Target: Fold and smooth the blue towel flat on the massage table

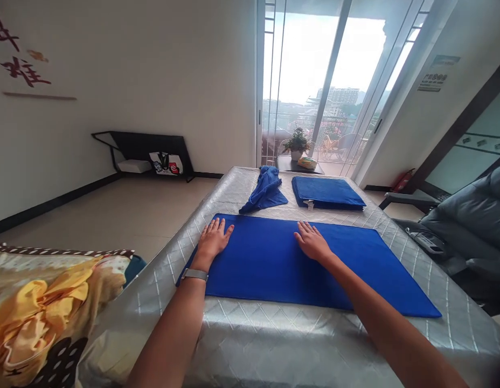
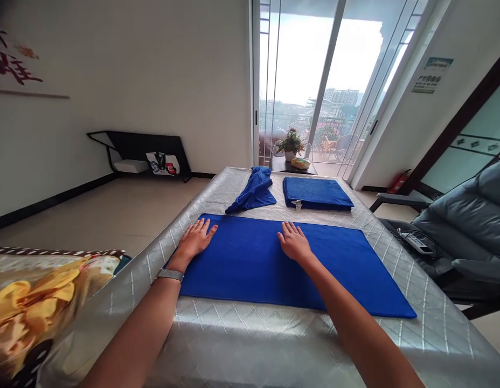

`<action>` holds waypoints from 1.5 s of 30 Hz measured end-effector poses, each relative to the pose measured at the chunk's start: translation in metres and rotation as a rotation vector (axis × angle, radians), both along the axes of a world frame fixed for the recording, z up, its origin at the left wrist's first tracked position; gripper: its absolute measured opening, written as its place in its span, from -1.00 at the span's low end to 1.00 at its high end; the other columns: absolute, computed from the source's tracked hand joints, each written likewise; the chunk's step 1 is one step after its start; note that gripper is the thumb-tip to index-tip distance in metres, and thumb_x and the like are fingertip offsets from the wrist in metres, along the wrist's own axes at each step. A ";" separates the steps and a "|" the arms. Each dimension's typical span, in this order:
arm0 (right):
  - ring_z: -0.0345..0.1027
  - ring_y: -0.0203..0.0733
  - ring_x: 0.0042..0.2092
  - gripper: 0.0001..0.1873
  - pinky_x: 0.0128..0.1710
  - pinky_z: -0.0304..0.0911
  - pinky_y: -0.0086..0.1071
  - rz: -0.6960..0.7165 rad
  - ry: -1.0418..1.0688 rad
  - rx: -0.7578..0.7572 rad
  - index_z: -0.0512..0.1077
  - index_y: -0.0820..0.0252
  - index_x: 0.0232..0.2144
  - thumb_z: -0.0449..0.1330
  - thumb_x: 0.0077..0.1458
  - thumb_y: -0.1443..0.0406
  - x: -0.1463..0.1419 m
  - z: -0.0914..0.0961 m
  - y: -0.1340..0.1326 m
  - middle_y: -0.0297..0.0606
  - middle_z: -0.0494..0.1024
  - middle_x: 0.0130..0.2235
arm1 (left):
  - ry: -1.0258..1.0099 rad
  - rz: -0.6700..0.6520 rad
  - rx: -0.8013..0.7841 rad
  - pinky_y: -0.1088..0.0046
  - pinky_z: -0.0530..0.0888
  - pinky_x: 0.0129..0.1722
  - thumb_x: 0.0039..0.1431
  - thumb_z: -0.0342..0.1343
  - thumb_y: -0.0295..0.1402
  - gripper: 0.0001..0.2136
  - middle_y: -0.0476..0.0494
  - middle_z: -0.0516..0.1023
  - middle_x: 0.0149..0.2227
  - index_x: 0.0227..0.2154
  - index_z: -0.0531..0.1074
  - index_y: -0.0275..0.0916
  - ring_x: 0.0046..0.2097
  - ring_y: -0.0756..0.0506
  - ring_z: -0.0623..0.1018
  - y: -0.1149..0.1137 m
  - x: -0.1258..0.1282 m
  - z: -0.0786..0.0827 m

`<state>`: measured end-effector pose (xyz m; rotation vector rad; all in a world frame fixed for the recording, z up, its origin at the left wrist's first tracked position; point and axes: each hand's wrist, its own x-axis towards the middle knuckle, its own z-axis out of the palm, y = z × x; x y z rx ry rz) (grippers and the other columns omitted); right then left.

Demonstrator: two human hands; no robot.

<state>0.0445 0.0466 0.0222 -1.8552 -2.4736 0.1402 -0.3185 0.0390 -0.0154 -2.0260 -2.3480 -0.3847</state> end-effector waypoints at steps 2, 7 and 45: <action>-0.31 -0.15 0.49 -0.28 0.45 -0.34 -0.17 -0.001 0.015 -0.029 -0.05 0.32 0.47 -0.31 0.43 0.06 -0.009 -0.003 0.010 -0.19 -0.07 0.49 | -0.003 -0.005 0.018 0.08 0.07 0.41 0.46 -0.37 0.02 -0.30 -0.43 0.10 0.43 0.39 0.13 -0.45 0.44 -0.29 0.13 -0.001 -0.003 0.003; -0.34 -0.19 0.50 -0.27 0.46 -0.36 -0.18 -0.025 -0.006 -0.042 -0.09 0.24 0.48 -0.32 0.42 0.03 0.038 -0.014 0.022 -0.27 -0.12 0.50 | -0.003 -0.017 0.019 0.04 0.10 0.40 0.46 -0.35 0.02 -0.31 -0.42 0.11 0.43 0.39 0.14 -0.42 0.44 -0.30 0.14 0.000 -0.007 -0.001; -0.33 -0.08 0.50 -0.23 0.46 -0.37 -0.10 -0.453 0.029 0.002 -0.10 0.40 0.47 -0.34 0.39 0.04 0.218 -0.027 0.023 -0.17 -0.14 0.50 | 0.105 -0.255 -0.160 0.12 -0.01 0.43 0.48 -0.41 -0.03 -0.36 -0.26 -0.02 0.47 0.44 0.00 -0.32 0.48 -0.17 -0.01 0.040 0.089 0.006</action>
